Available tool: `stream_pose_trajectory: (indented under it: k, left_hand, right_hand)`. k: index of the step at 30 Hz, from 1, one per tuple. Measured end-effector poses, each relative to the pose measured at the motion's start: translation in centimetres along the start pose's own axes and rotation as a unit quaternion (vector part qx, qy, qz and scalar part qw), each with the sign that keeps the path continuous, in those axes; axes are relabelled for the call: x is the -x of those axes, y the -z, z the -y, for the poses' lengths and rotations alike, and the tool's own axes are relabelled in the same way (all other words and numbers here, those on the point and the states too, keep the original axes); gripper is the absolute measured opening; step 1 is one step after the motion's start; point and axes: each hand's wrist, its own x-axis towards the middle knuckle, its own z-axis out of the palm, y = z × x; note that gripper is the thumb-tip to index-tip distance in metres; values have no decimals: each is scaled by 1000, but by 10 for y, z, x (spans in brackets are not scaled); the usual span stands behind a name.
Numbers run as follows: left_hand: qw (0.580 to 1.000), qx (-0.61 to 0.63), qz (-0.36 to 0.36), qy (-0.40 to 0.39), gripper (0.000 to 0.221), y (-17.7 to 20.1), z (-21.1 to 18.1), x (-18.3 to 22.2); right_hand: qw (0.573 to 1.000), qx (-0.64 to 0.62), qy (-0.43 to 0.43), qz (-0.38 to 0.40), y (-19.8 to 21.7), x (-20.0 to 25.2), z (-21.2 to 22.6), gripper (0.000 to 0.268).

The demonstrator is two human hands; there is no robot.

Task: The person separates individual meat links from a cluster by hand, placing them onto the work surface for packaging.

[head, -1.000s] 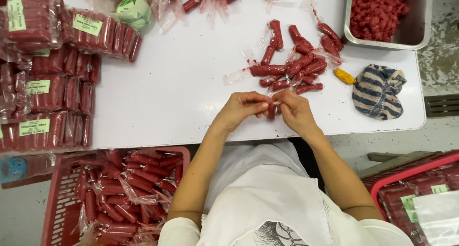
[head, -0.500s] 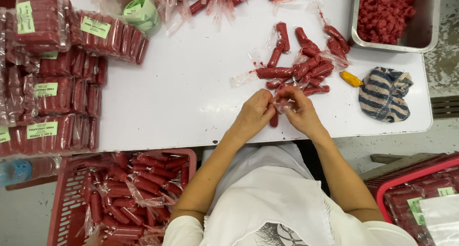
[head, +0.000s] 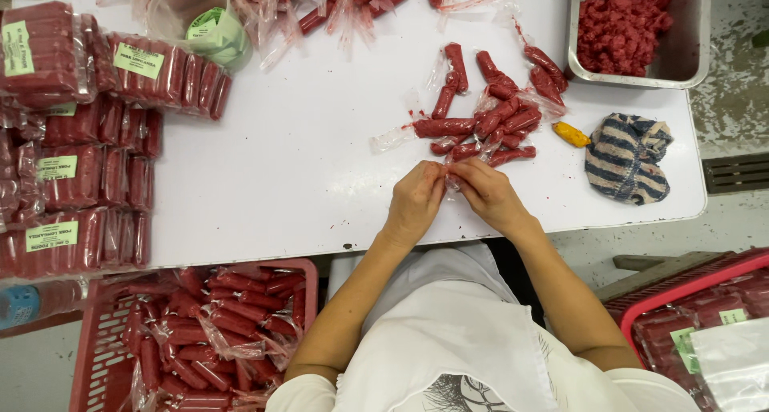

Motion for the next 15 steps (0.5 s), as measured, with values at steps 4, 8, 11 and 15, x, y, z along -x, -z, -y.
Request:
stream_pose_trajectory:
  k: [4,8,11,15]
  left_hand:
    - [1000,-11,1,-2,12,1,-2,1]
    - [997,59,-2,-46,8,22,-16,-5]
    - [994,68,1,-87,5,26,-14,0]
    - [996,82,-29,1,8,-7,1,12]
  right_hand:
    - [999,42,15,3,-15,12,-25,25]
    - [929,-242,-255,-115,-45,18,-43,14]
    - [767,-442,-433,-172,-53,14,-31,3]
    - [864,-312,-366,-148,-56,32,-42,8]
